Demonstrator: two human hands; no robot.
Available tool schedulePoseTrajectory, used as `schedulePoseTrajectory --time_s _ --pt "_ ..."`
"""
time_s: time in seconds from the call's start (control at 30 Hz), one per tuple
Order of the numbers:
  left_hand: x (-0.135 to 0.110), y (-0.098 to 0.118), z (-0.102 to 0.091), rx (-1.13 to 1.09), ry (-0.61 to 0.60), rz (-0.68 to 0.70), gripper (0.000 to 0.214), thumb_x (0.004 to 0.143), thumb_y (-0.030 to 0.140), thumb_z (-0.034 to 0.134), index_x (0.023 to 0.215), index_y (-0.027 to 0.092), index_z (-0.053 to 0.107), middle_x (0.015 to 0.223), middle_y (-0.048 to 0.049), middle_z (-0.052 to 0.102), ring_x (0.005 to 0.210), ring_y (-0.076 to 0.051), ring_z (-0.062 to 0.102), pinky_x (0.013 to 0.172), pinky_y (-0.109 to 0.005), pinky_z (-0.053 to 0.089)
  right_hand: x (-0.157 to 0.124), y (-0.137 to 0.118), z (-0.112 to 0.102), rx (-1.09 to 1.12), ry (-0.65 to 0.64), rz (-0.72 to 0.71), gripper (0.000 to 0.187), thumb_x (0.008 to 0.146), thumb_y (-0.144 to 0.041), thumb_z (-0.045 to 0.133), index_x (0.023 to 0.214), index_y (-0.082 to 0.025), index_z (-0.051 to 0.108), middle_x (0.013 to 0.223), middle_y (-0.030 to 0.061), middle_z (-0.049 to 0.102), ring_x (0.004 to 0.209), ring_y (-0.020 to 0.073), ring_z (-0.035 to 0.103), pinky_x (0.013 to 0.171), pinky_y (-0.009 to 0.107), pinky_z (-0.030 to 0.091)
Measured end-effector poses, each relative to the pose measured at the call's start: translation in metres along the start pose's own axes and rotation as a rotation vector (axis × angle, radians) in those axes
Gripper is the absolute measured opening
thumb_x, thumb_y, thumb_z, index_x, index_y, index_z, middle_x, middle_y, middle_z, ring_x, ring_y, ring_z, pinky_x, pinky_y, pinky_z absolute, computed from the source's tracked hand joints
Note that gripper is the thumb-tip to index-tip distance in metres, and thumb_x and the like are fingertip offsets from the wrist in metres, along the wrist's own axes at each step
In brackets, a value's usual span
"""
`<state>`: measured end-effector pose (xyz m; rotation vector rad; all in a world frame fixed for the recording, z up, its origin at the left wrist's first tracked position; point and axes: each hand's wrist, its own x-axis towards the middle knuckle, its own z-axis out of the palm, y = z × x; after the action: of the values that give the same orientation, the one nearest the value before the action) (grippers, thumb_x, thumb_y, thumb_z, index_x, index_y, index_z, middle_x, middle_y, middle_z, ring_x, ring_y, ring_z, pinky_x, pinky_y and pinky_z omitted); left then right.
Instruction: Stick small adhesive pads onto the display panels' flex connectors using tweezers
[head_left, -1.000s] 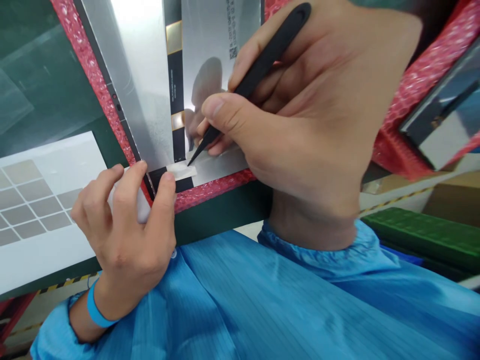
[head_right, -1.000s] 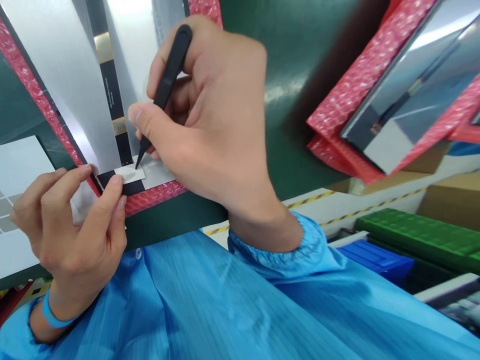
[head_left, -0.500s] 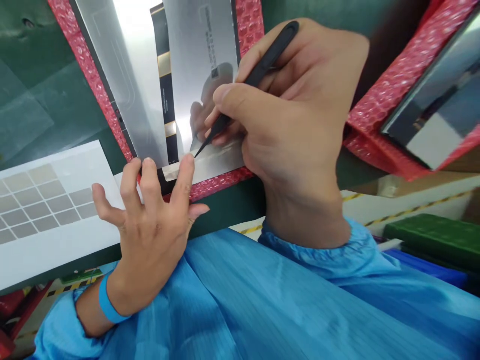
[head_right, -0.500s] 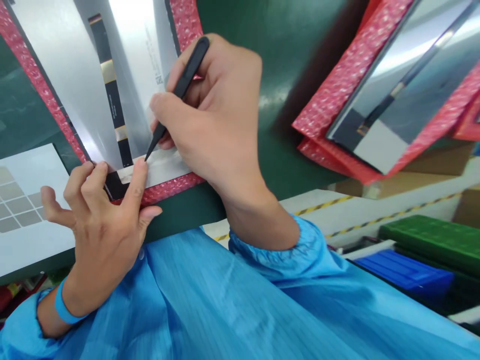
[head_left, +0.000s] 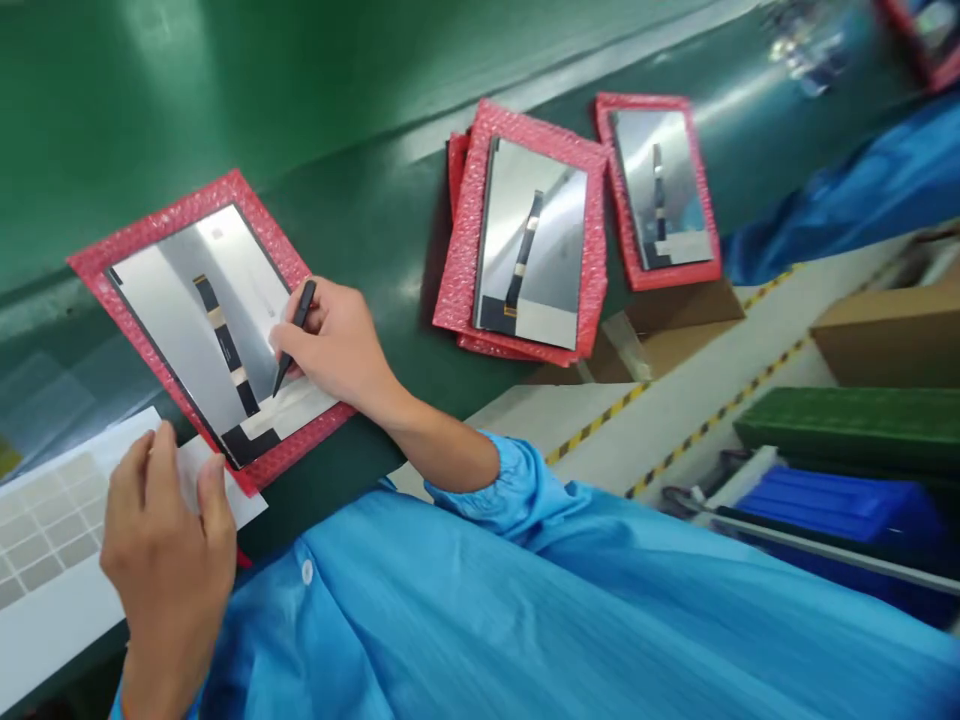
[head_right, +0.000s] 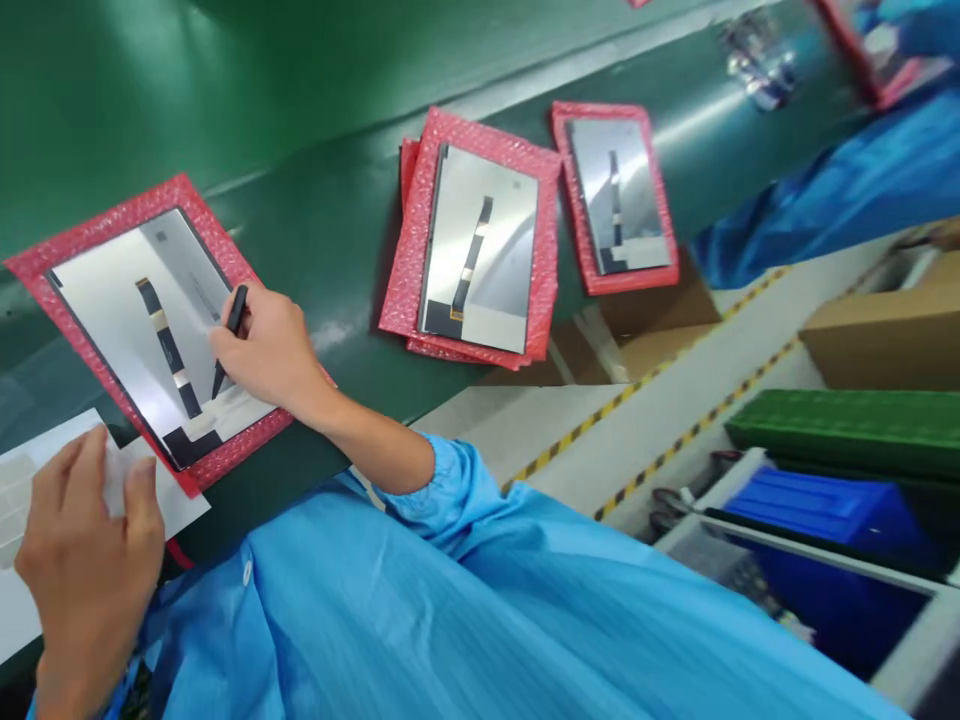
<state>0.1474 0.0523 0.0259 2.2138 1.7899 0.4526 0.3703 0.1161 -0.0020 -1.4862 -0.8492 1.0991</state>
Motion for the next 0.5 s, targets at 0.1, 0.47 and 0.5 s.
schedulePoseTrajectory --time_s 0.1,0.47,0.5 --pt "0.03 0.016 -0.011 -0.155 -0.099 -0.255 0.062 0.102 0.052 0.061 0.154 0.02 0.055 0.142 -0.0201 0.07 0.104 -0.035 0.075 0.09 -0.05 0.059 0.001 -0.004 0.003 0.105 -0.004 0.092 0.019 0.075 -0.019 0.07 0.075 -0.026 0.053 0.061 -0.0062 0.065 0.052 0.0169 0.065 0.046 0.028 0.056" --pt "0.082 0.025 0.0 -0.906 -0.198 -0.599 0.019 0.09 0.029 0.078 0.09 0.011 0.073 0.091 -0.0128 0.077 0.086 -0.025 0.072 0.083 -0.038 0.057 -0.011 -0.002 0.004 0.303 0.043 0.1 0.031 0.061 -0.036 0.088 0.067 -0.026 0.06 0.06 -0.0001 0.061 0.048 0.0188 0.062 0.039 0.03 0.049" --pt "0.077 0.03 -0.001 -0.965 -0.205 -0.598 0.013 0.089 0.023 0.078 0.087 0.011 0.073 0.091 -0.0127 0.078 0.086 -0.025 0.073 0.085 -0.038 0.057 -0.014 -0.002 0.001 0.326 0.047 0.092 0.031 0.061 -0.036 0.089 0.064 -0.026 0.06 0.057 -0.0009 0.057 0.048 0.017 0.059 0.039 0.028 0.046"
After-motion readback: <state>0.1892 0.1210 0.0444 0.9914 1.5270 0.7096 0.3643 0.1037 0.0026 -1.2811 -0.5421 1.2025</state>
